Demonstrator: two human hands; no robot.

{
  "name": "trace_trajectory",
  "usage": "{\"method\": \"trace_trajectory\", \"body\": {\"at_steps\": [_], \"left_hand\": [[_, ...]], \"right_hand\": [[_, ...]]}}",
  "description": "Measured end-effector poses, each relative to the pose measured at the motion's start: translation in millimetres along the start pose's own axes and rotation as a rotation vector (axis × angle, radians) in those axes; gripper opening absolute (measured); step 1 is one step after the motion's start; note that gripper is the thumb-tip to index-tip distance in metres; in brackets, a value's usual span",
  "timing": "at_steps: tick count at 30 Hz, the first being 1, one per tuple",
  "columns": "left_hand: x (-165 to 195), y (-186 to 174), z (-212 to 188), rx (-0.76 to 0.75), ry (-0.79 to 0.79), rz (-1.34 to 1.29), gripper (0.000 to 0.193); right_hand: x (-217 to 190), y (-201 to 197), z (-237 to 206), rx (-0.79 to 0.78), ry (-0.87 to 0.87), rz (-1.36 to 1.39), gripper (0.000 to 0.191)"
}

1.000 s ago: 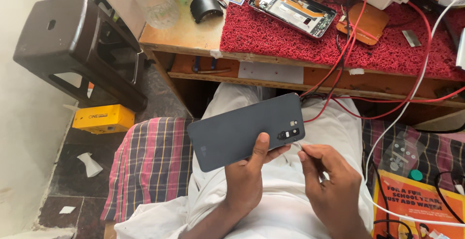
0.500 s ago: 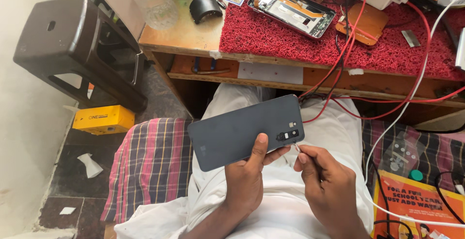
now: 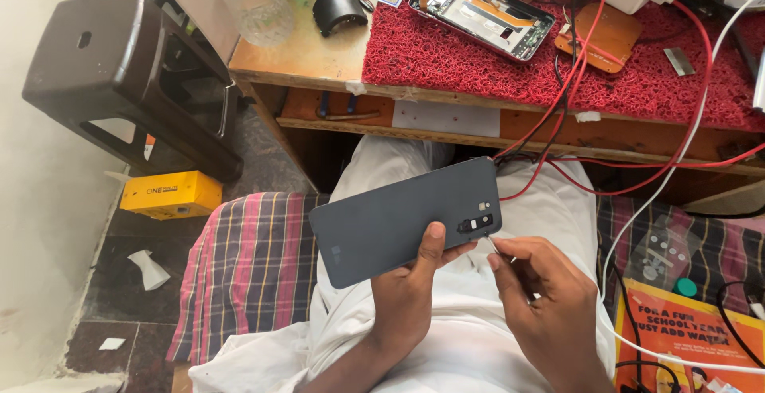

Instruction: The person uses a small metal tool to pry and remove the back cover of a smartphone, then handles a small white component and a phone frame, applying adhesive to the frame edges.

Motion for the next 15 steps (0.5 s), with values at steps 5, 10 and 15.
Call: {"method": "trace_trajectory", "body": {"at_steps": [5,10,15], "left_hand": [[-0.8,-0.1,0.5,-0.012,0.001,0.012,0.03],[-3.2,-0.7,0.3,0.003,-0.003,0.008,0.028],[-5.8,-2.0,0.9,0.011,-0.005,0.065,0.028]], "right_hand": [[-0.1,0.6,1.8,-0.064,0.056,-0.002,0.023],[2.5,3.7,-1.1,-0.049,0.136,0.006,0.013],[-0.9,3.6,-0.5,-0.058,0.081,-0.079,0.013]]}}
Point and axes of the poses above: each hand's wrist, its own z-axis towards the middle knuckle, its own y-axis out of the palm, x = y × z, the point moved 3 cm from there along z, towards the middle knuckle, and after that the axes turned 7 degrees about -z, right-handed, at the moved point
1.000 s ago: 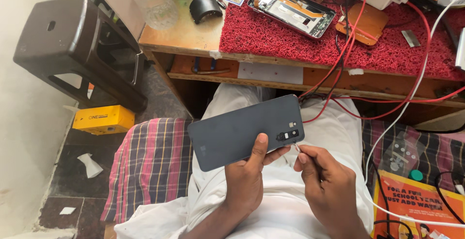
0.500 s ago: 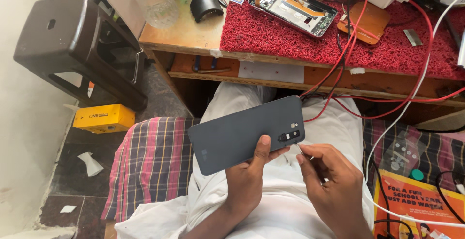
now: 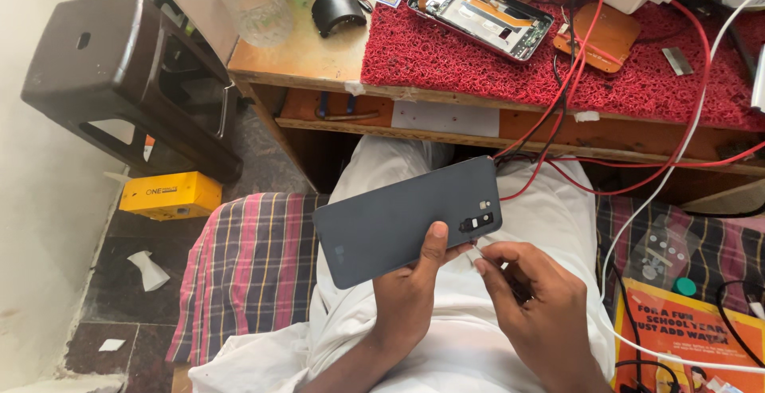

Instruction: The person uses a small metal tool to pry and remove the back cover of a smartphone, then handles a small white component and a phone frame, applying adhesive to the frame edges.

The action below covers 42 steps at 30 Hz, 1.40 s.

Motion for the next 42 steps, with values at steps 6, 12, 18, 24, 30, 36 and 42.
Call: {"method": "trace_trajectory", "body": {"at_steps": [6,12,18,24,30,36,42], "left_hand": [[-1.4,-0.4,-0.5,-0.016,0.08,-0.01,0.028],[-2.3,-0.8,-3.4,-0.049,0.108,0.063,0.031],[-5.8,0.0,-5.1,-0.081,0.049,0.032,0.035],[-12.4,1.1,-9.2,-0.102,0.013,0.015,0.035],[-19.5,-0.5,-14.7,-0.117,-0.015,-0.031,0.031],[-21.0,-3.3,-20.4,-0.153,-0.008,0.034,0.03],[-16.7,-1.9,-22.3,-0.185,0.029,0.056,0.031]], "right_hand": [[-6.5,-4.3,0.3,0.064,-0.066,0.041,0.012],[-8.6,-5.4,1.8,0.056,-0.04,0.017,0.012],[-11.5,-8.1,2.4,0.073,-0.069,-0.018,0.01],[-9.7,-8.6,0.7,0.079,-0.04,0.032,0.01],[0.2,-6.3,-4.0,0.029,0.087,0.14,0.01],[15.9,-0.6,-8.4,-0.095,0.213,0.355,0.011],[28.7,3.1,-10.0,-0.148,0.265,0.549,0.012]]}}
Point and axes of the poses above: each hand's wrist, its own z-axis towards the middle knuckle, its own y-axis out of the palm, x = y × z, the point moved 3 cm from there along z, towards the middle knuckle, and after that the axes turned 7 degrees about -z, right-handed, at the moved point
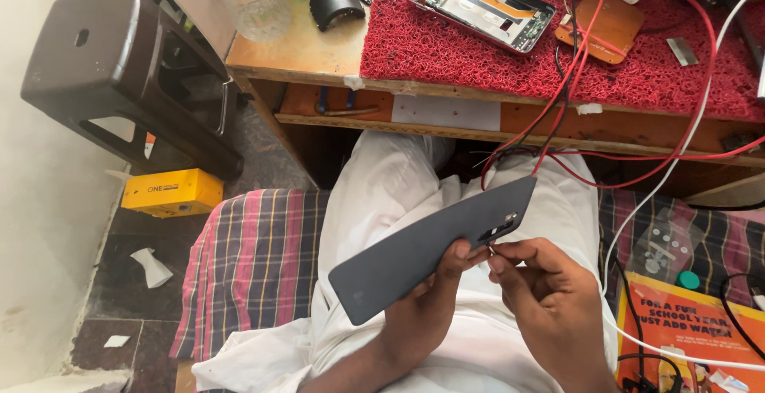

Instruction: The person uses a small metal tool to pry and remove the back cover of a smartphone, then handles a small white component and a phone frame, applying adhesive to the frame edges.

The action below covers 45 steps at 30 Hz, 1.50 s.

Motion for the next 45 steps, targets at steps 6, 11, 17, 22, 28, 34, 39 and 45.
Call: {"method": "trace_trajectory", "body": {"at_steps": [6,11,17,22,28,34,39,45], "left_hand": [[6.3,2.9,2.9,0.008,-0.004,-0.102,0.03],[10.4,3.7,8.2,0.091,-0.026,-0.111,0.03],[14.0,5.6,10.5,0.12,-0.023,-0.118,0.03],[14.8,5.7,10.8,0.121,-0.042,-0.098,0.031],[15.0,5.5,11.4,0.136,-0.018,-0.091,0.031],[15.4,5.1,10.9,0.127,0.001,-0.081,0.032],[15.6,3.4,10.4,0.116,-0.015,-0.056,0.033],[15.2,2.7,11.2,0.114,0.008,0.016,0.034]], "right_hand": [[5.4,2.5,-1.2,-0.014,0.047,0.044,0.011],[5.1,0.4,1.7,-0.039,0.025,0.057,0.011],[5.5,0.1,2.1,-0.1,-0.045,0.122,0.016],[5.5,-2.0,2.9,-0.067,-0.019,0.041,0.016],[6.2,-1.5,3.9,-0.054,-0.046,0.008,0.019],[12.1,-1.3,2.3,-0.053,-0.033,0.003,0.018],[11.8,-1.9,3.6,-0.061,-0.055,0.039,0.017],[13.5,-0.6,6.3,-0.063,0.003,0.034,0.018]]}}
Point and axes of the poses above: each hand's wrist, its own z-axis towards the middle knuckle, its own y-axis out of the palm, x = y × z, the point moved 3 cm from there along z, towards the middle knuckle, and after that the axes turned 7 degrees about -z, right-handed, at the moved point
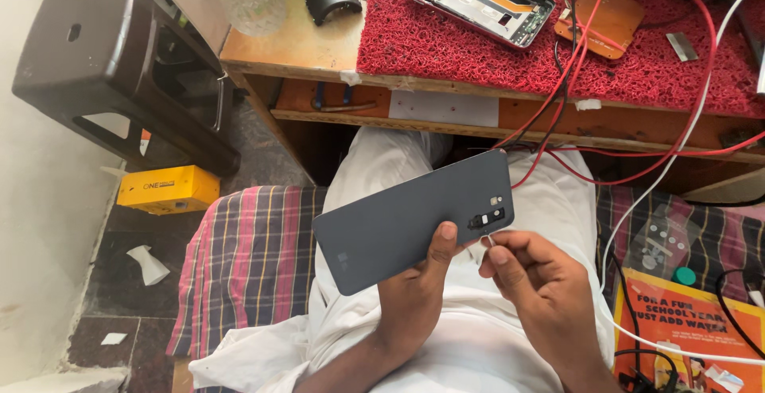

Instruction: The person uses a small metal tool to pry and remove the back cover of a smartphone, then handles a small white component and a phone frame, applying adhesive to the frame edges.

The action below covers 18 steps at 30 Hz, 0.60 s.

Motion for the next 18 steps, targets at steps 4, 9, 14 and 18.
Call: {"method": "trace_trajectory", "body": {"at_steps": [4,9,14,18], "left_hand": [[-2.3,0.2,0.9,0.027,-0.005,-0.01,0.034],[-4.5,0.3,1.8,0.037,-0.008,-0.06,0.032],[-5.9,-0.1,2.1,0.051,-0.03,-0.061,0.033],[-5.3,0.0,1.6,0.061,-0.045,-0.022,0.034]], "right_hand": [[-1.8,3.2,-0.7,0.034,-0.066,0.015,0.015],[-10.1,8.8,-2.1,0.099,-0.172,-0.059,0.016],[-21.5,8.9,-3.2,0.168,-0.183,-0.263,0.011],[-27.3,11.7,-5.8,0.161,-0.279,-0.411,0.011]]}}
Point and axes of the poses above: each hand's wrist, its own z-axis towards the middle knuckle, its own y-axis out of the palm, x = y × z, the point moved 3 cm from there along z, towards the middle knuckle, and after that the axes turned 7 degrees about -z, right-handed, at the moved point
